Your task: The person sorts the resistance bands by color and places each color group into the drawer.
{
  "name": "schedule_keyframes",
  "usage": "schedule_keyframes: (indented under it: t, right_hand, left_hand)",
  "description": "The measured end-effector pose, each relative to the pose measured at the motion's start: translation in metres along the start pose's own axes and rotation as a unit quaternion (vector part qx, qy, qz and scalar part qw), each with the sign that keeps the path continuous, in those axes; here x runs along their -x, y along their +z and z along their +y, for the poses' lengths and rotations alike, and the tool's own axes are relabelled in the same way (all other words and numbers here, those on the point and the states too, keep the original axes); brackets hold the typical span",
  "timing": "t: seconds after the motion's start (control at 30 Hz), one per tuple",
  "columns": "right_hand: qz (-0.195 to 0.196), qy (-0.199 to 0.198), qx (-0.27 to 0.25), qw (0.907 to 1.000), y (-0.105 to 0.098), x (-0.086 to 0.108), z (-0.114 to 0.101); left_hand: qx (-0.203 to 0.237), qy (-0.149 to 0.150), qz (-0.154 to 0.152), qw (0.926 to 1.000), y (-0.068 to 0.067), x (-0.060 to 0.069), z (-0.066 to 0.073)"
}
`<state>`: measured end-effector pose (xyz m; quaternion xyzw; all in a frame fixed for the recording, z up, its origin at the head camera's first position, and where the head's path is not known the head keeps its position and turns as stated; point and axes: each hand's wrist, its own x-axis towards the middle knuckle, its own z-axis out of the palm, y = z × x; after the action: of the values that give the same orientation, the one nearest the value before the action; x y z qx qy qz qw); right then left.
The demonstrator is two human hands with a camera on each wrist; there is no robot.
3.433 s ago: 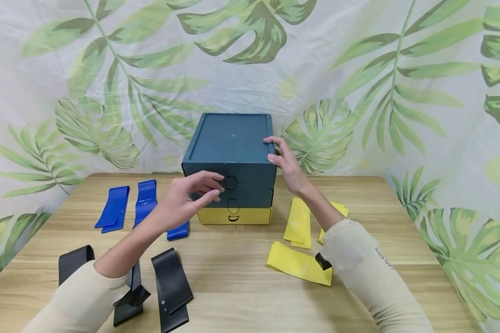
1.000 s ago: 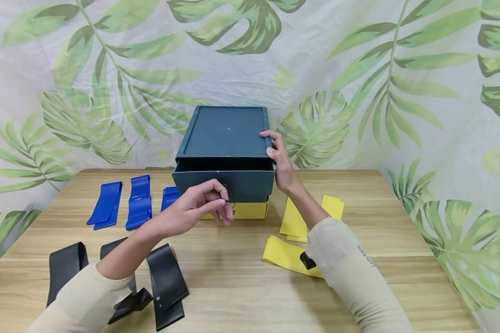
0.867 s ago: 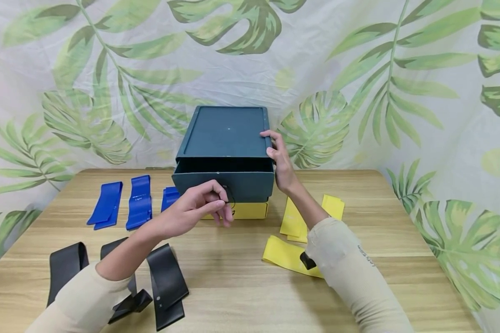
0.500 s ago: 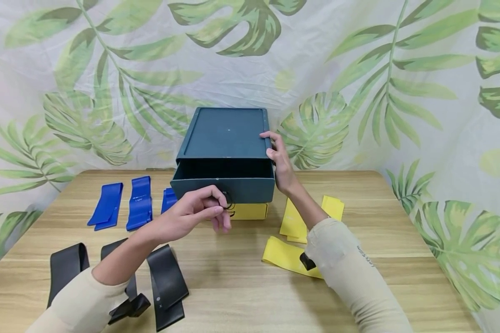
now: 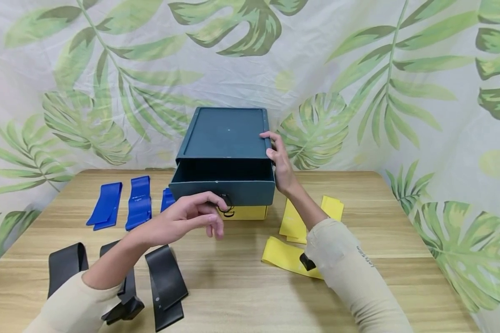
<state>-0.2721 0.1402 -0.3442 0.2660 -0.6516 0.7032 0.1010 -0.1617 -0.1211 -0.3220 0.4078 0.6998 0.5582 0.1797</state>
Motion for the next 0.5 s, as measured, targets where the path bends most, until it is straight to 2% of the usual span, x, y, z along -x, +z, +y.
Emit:
schedule_keyframes:
  t: [0.1, 0.2, 0.4, 0.5]
  right_hand:
    - [0.002, -0.003, 0.002, 1.0, 0.0, 0.0, 0.001]
    - [0.003, -0.006, 0.003, 1.0, 0.0, -0.001, 0.001]
    - [0.006, -0.003, 0.004, 1.0, -0.001, -0.001, 0.002]
    - [0.006, -0.003, 0.003, 1.0, 0.0, 0.0, 0.001]
  left_hand:
    - [-0.013, -0.009, -0.004, 0.9999, -0.004, 0.006, 0.002]
    - [-0.018, 0.0, 0.002, 0.9998, -0.012, 0.014, 0.005]
    - [-0.021, 0.061, 0.012, 0.9978, -0.033, 0.032, 0.009]
    - [-0.025, 0.078, 0.027, 0.9962, -0.045, 0.041, 0.01]
